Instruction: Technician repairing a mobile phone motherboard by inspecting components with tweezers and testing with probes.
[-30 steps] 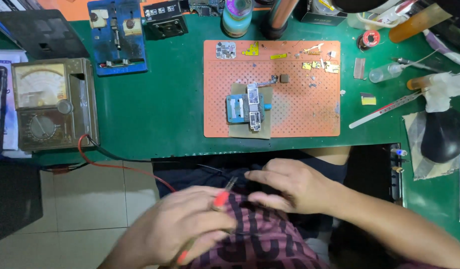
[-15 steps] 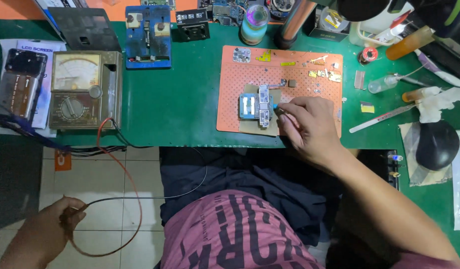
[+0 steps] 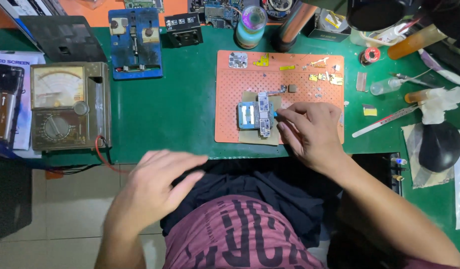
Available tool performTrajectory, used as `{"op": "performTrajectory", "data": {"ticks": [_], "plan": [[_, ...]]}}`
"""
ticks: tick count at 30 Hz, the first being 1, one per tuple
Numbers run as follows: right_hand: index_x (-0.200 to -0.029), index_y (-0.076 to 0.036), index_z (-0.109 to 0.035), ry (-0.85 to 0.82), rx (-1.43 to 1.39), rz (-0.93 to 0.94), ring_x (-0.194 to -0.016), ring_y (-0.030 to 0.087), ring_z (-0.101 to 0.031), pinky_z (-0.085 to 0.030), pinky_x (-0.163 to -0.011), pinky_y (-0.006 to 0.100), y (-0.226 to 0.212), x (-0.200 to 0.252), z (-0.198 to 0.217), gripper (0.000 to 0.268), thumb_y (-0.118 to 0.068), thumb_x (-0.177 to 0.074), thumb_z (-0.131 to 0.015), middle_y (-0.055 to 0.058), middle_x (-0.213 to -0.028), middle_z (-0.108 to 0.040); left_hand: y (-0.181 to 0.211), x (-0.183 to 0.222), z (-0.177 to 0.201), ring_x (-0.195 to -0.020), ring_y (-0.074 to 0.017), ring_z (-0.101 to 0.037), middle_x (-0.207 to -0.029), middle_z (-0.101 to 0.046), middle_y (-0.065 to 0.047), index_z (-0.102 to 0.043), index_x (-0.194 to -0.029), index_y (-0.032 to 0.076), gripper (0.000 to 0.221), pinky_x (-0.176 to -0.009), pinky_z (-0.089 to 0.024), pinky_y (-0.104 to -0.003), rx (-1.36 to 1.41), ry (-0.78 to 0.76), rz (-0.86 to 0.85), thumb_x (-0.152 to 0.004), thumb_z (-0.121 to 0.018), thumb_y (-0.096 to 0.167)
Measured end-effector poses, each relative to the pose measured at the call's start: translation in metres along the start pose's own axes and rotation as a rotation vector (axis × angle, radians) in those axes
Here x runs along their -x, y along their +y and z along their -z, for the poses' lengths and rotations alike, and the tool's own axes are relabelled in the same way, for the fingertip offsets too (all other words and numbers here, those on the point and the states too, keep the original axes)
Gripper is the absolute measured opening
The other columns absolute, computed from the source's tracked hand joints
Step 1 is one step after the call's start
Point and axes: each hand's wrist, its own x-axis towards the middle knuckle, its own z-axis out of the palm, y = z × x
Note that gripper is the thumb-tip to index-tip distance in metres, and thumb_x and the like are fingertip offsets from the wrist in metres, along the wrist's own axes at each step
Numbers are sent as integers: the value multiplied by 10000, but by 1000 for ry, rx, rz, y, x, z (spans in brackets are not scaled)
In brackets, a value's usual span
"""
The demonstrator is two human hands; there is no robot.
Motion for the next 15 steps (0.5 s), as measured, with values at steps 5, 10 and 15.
{"op": "performTrajectory", "data": {"ticks": [5, 10, 15], "plan": [[-1030, -151, -574, -57, 93, 31, -816, 211, -483, -225, -723, 371, -2, -12, 9, 208, -238, -845, -613, 36, -946, -543, -9, -73, -33, -995, -228, -503, -1150, -545, -38, -463, -1176, 110, 510, -801, -298, -347, -151, 116, -164, -753, -623, 346], [-954, -142, -574, -87, 99, 74, -752, 216, -457, -219, -706, 373, 1, -21, 9, 145, -207, -835, -623, 23, -877, -540, -20, -84, -47, -938, -174, -508, -1075, -567, 14, -418, -1220, 170, 545, -805, -231, -331, -111, 105, -125, -743, -650, 298], [-932, -131, -564, -89, 128, 133, -720, 192, -449, -197, -693, 357, 1, -25, 7, 101, -182, -858, -610, -4, -861, -555, -27, -83, -52, -939, -154, -514, -1101, -560, 60, -419, -1210, 183, 536, -833, -215, -339, -91, 137, -111, -750, -662, 313]]}}
